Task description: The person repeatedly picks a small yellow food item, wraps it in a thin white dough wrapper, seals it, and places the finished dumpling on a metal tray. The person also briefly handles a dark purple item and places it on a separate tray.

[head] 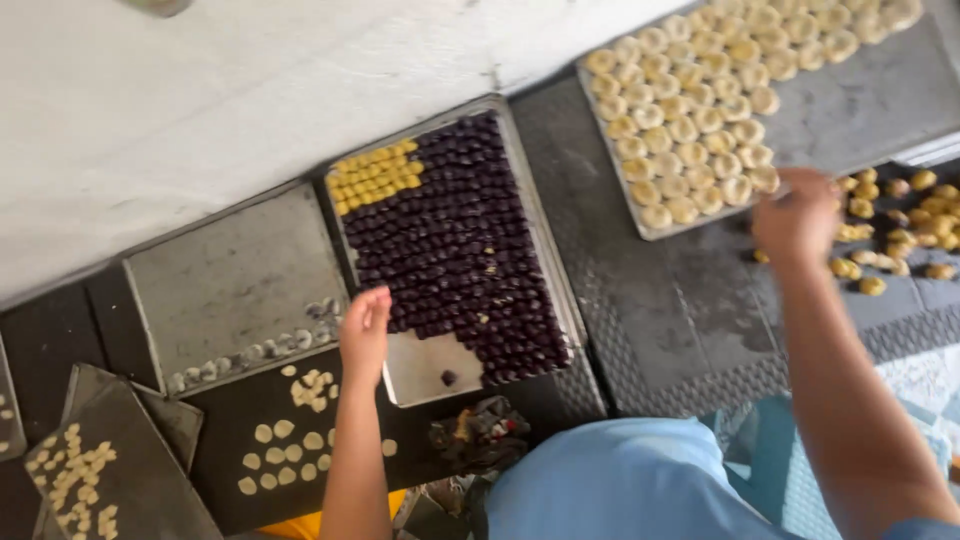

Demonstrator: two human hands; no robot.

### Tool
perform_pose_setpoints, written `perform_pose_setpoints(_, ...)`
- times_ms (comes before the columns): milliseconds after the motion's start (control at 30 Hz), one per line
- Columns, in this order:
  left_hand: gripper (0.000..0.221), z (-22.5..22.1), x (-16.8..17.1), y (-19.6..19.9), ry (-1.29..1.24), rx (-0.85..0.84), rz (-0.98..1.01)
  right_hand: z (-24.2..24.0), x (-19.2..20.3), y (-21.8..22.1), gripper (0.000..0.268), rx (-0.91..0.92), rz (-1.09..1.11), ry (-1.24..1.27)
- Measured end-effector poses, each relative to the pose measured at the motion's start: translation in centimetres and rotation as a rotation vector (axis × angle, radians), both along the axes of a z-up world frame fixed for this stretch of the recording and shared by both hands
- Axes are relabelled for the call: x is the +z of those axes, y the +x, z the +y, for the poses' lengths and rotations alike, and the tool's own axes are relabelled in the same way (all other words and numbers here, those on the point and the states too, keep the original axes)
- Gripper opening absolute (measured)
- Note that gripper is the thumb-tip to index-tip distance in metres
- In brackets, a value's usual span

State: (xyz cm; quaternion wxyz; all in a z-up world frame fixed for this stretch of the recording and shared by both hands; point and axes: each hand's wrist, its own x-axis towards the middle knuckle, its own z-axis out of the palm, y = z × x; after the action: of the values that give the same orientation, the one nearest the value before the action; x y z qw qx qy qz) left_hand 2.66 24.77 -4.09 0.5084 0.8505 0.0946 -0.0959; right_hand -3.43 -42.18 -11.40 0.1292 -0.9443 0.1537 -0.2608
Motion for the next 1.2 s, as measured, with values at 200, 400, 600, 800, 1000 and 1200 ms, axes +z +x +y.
perform_pose_setpoints(200,0.03,3.8,0.5,16.3,0.229,-0.067,-0.146,32.4,7.8,15.0,0.032,0.622,0.399,0.486)
perform_pose_setpoints(400,0.041,2.2,-1.1,22.7,0.346,-0.172,-0.099,43.9,2.3,30.7,0.041,0.672,0.501,-0.031)
perform_pose_setpoints(600,0.041,2.0,-1.4,24.2,0.378,-0.24,-0.142,47.2,2.9,34.1,0.033,0.735,0.594,-0.322)
perform_pose_setpoints(800,0.036,1.5,-5.7,25.7,0.623,-0.102,-0.319,48.4,4.1,34.9,0.037,0.605,0.735,-0.207)
perform_pose_setpoints(1000,0.039,0.3,-8.3,27.7,0.617,-0.006,-0.3,47.6,-3.4,35.6,0.026,0.816,0.315,-0.304)
perform_pose_setpoints(1200,0.042,2.1,-10.2,29.3,0.498,-0.17,-0.191,49.4,-3.1,36.4,0.04,0.726,0.485,-0.055)
